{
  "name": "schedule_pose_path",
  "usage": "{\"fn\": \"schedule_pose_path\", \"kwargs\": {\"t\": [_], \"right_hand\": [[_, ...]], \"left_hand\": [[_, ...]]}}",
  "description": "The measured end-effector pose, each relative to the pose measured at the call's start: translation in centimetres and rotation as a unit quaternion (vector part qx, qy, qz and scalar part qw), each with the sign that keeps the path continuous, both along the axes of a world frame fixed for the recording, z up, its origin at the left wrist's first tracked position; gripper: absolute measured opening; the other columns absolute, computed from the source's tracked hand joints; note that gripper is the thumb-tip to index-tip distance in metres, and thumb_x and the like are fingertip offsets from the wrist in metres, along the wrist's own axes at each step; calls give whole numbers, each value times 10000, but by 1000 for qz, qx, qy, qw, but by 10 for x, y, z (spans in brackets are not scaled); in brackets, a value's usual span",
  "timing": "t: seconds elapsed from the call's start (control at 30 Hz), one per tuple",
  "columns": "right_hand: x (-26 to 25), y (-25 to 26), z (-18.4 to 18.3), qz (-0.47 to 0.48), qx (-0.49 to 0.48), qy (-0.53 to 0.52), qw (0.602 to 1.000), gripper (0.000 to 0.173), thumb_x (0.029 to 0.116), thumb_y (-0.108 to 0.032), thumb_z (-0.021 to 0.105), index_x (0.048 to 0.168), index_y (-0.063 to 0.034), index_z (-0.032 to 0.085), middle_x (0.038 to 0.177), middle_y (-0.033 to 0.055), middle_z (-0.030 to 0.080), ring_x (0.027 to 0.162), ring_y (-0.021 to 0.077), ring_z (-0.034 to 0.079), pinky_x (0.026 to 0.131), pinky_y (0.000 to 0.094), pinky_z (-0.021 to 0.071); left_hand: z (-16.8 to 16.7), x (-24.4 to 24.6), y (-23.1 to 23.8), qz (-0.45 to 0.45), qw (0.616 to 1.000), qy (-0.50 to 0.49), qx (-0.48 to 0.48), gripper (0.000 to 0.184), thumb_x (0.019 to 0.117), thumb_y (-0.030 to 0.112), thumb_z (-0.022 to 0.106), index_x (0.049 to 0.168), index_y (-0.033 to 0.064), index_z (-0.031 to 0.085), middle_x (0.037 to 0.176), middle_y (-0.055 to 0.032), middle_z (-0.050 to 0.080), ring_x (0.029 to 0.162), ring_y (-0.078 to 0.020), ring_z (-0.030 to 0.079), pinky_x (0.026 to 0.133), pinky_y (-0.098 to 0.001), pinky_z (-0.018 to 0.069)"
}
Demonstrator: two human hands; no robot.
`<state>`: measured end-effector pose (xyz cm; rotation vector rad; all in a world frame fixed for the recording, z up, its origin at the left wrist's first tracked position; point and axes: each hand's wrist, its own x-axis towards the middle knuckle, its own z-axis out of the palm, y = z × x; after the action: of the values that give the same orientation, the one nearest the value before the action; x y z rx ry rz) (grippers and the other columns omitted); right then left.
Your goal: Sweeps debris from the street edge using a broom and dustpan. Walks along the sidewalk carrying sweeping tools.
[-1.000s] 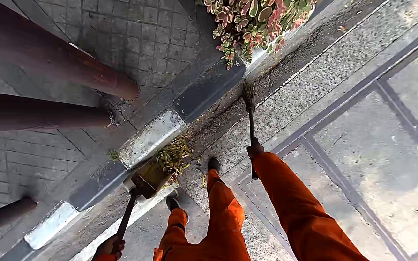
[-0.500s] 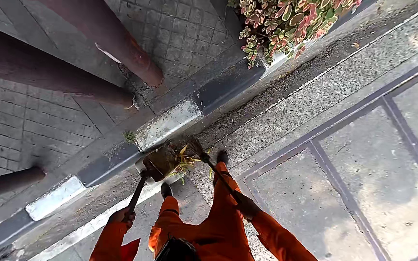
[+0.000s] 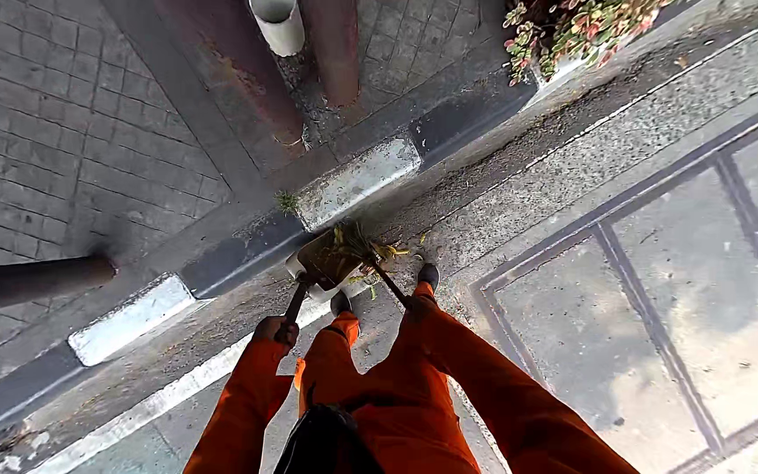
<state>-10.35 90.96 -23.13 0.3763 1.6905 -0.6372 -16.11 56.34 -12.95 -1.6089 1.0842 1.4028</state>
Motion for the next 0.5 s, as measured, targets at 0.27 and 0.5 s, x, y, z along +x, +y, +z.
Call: {"fn": "schedule_pose_path", "kwargs": {"t": [0.27,0.5], "right_hand": [[179,2,108,-436,81,-86,892,740,1037,-73,537,1648,-255,162,837,101,533,452,147,433,411,333,418],[158,-13,19,-422,90,-70,899,573,970,-58,618,1483,-51,365,1019,199,598,719,268,601,662,456,534]], "left_hand": [[13,56,-51,-38,999,-5,-29,263,1094,216,288,1011,59,483,627,-29,473,382,-64,403,326,-178,323],[-9,30,-14,-101,990,-19,-100,166,1081,180,330,1045,67,446,627,-34,430,386,-78,385,335,-186,328]]}}
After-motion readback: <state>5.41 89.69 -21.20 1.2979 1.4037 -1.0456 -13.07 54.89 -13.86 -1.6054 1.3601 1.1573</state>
